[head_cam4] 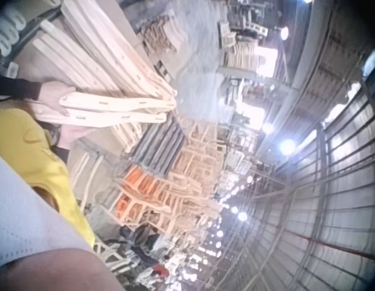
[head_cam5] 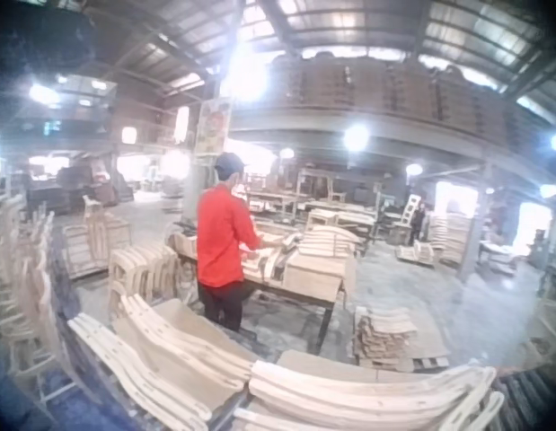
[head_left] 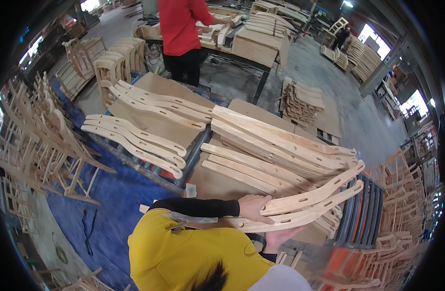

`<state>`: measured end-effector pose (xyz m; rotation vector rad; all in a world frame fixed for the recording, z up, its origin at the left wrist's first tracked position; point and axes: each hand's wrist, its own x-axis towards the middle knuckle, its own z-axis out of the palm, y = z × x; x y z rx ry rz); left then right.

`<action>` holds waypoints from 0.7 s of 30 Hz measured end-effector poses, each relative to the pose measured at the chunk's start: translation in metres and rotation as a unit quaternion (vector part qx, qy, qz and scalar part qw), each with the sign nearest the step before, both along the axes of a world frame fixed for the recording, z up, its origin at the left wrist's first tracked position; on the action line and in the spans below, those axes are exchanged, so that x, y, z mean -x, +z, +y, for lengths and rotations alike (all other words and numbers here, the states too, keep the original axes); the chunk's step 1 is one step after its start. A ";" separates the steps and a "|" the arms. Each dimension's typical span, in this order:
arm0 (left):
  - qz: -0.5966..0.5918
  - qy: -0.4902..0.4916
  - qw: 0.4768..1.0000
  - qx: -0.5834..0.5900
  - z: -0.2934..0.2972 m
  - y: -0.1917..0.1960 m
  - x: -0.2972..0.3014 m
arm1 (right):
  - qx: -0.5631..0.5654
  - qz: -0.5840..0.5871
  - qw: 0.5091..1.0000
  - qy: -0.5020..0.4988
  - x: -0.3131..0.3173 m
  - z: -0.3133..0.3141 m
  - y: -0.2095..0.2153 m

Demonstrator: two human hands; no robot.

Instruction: The person repeatedly picks up curved wooden chair parts from a table and places them onto a stack on a nearby pallet. The person handles the parts one at a time and occasionally adjusts the stack. The person also briefly moves a flat cardboard sheet.

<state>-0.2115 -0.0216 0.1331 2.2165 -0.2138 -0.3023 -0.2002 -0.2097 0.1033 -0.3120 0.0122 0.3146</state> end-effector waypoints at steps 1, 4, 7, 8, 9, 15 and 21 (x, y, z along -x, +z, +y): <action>-0.011 0.010 1.000 0.001 -0.001 0.006 0.003 | -0.002 -0.014 1.000 0.007 -0.001 0.003 0.006; -0.032 0.034 0.999 -0.005 0.001 0.019 0.014 | -0.003 -0.044 0.999 0.028 -0.001 0.012 0.023; -0.024 0.044 0.999 -0.013 0.002 0.020 0.025 | -0.003 -0.042 0.998 0.040 0.000 0.014 0.031; -0.018 0.043 0.999 -0.009 0.004 0.019 0.029 | -0.006 -0.036 0.999 0.041 0.000 0.015 0.033; -0.013 0.046 0.999 -0.008 0.006 0.018 0.032 | -0.011 -0.030 0.999 0.044 -0.001 0.017 0.035; -0.030 0.086 0.996 -0.008 0.004 0.013 0.039 | -0.012 0.008 0.997 0.072 -0.002 0.013 0.031; -0.061 0.060 0.996 -0.023 0.002 0.012 0.040 | 0.004 0.050 0.996 0.077 -0.004 0.004 0.014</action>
